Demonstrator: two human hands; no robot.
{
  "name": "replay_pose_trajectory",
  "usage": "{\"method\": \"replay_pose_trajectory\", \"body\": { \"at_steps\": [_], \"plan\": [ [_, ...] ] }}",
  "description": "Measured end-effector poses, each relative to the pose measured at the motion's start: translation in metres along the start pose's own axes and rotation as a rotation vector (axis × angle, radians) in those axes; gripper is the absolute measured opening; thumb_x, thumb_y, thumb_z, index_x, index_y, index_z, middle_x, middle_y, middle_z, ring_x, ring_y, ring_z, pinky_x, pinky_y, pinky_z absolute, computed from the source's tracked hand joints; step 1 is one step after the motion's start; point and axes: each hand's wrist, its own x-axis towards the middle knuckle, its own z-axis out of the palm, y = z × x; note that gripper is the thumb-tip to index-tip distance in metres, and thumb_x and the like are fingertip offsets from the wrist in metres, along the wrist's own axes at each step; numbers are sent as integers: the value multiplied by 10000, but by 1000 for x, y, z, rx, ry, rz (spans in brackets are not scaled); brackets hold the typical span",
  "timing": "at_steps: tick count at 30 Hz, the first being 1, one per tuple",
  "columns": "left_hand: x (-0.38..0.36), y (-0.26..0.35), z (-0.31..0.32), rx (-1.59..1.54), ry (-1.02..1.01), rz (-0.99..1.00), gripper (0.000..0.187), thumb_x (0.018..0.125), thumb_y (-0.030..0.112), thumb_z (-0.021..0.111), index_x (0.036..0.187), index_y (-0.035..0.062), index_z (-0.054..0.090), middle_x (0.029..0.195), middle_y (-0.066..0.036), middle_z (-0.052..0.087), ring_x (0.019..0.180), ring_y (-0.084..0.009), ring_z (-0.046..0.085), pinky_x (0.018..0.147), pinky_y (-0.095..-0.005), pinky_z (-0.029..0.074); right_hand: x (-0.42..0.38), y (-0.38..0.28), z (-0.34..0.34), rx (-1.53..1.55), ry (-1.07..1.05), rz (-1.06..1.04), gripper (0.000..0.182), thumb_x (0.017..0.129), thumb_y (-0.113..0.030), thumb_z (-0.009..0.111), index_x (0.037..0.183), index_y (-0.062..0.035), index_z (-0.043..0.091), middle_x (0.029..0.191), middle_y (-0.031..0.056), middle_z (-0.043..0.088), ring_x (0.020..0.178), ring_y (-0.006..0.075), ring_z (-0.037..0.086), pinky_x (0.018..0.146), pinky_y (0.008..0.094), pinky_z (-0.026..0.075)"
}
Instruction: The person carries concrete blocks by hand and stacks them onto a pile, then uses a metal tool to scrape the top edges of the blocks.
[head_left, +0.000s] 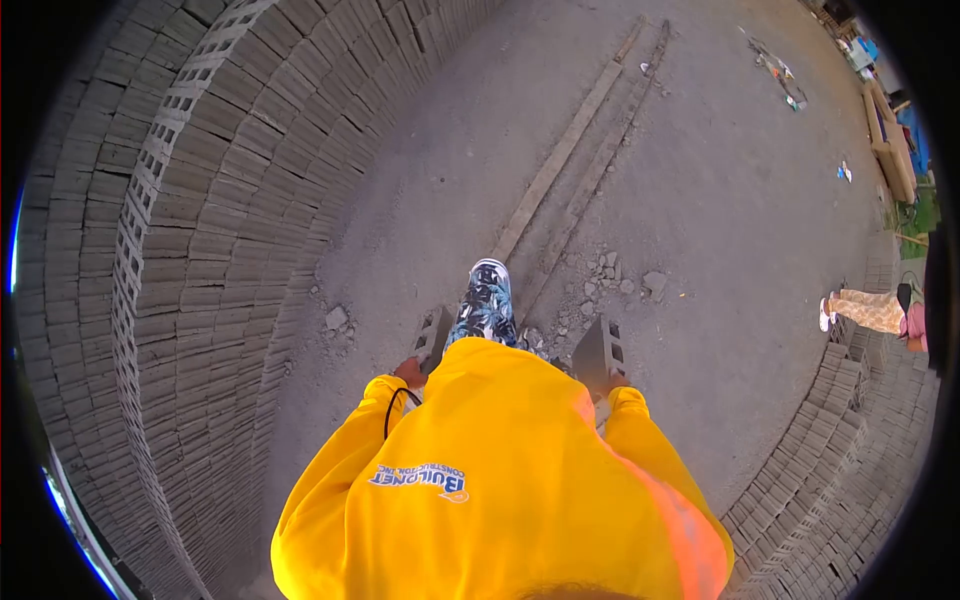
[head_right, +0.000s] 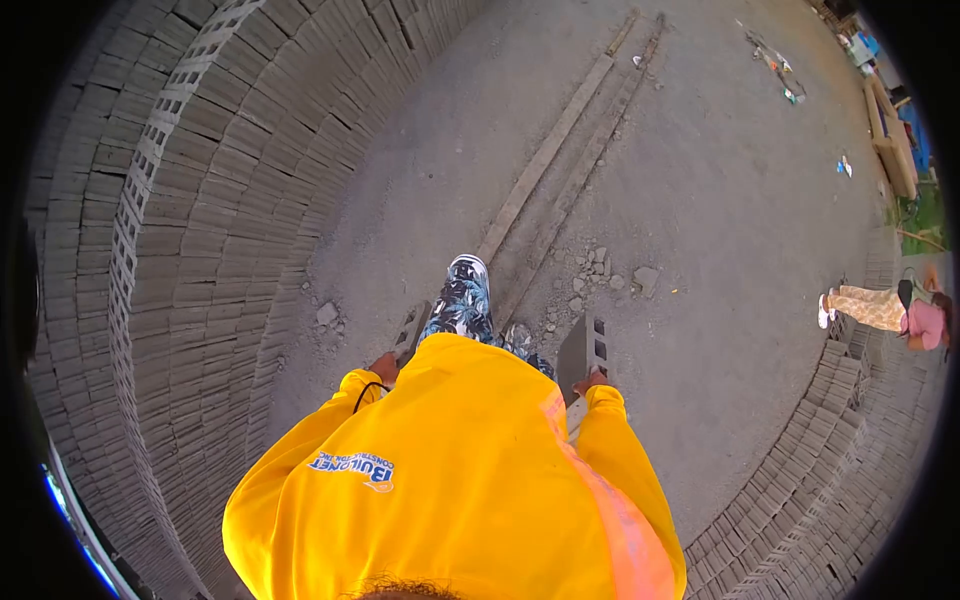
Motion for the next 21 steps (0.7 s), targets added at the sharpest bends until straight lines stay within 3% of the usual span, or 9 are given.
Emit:
{"method": "replay_pose_trajectory", "body": {
  "at_steps": [3,9,11,15,17,19,21],
  "plan": [
    [67,41,-34,23,-22,-13,840,684,465,743,1397,138,441,1322,-185,544,1206,-340,537,1048,-467,372,34,-68,-78,-237,28,86,866,720,-357,734,1445,-83,348,1361,174,520,1297,360,451,1127,413,267],
    [232,131,-157,63,-100,-27,842,684,458,746,1399,139,437,1312,-184,552,1202,-342,540,1045,-469,374,124,-172,-206,-243,-42,84,891,717,-363,720,1463,-98,313,1389,172,492,1291,354,460,1124,421,272],
    [287,163,-209,86,-119,-24,842,683,456,747,1399,140,436,1309,-183,555,1200,-342,541,1044,-470,375,180,-250,-274,-227,-12,75,910,707,-374,723,1470,-112,303,1390,178,488,1289,354,462,1119,423,283],
    [372,217,-299,188,-196,-124,844,683,452,749,1401,140,434,1302,-183,560,1197,-343,543,1043,-471,376,221,-303,-335,-229,-111,135,926,702,-430,715,1476,-143,297,1380,191,492,1284,357,465,1104,433,313],
    [398,260,-359,237,-219,-177,844,683,450,750,1402,141,433,1299,-182,563,1196,-343,544,1042,-472,377,246,-330,-358,-221,-132,134,920,707,-448,709,1475,-151,298,1371,193,500,1277,359,471,1096,436,325],
    [385,326,-438,223,-91,0,848,693,420,751,1418,148,406,1268,-175,588,1193,-354,545,1057,-484,350,282,-365,-394,-190,-129,119,913,715,-459,702,1475,-155,298,1363,193,507,1271,360,476,1091,437,332],
    [407,371,-493,224,-24,-3,848,702,399,744,1429,149,388,1273,-178,585,1204,-359,536,1072,-485,328,316,-401,-431,-174,-138,103,906,722,-470,696,1474,-159,298,1356,193,513,1266,361,481,1086,438,340]
  ]
}}
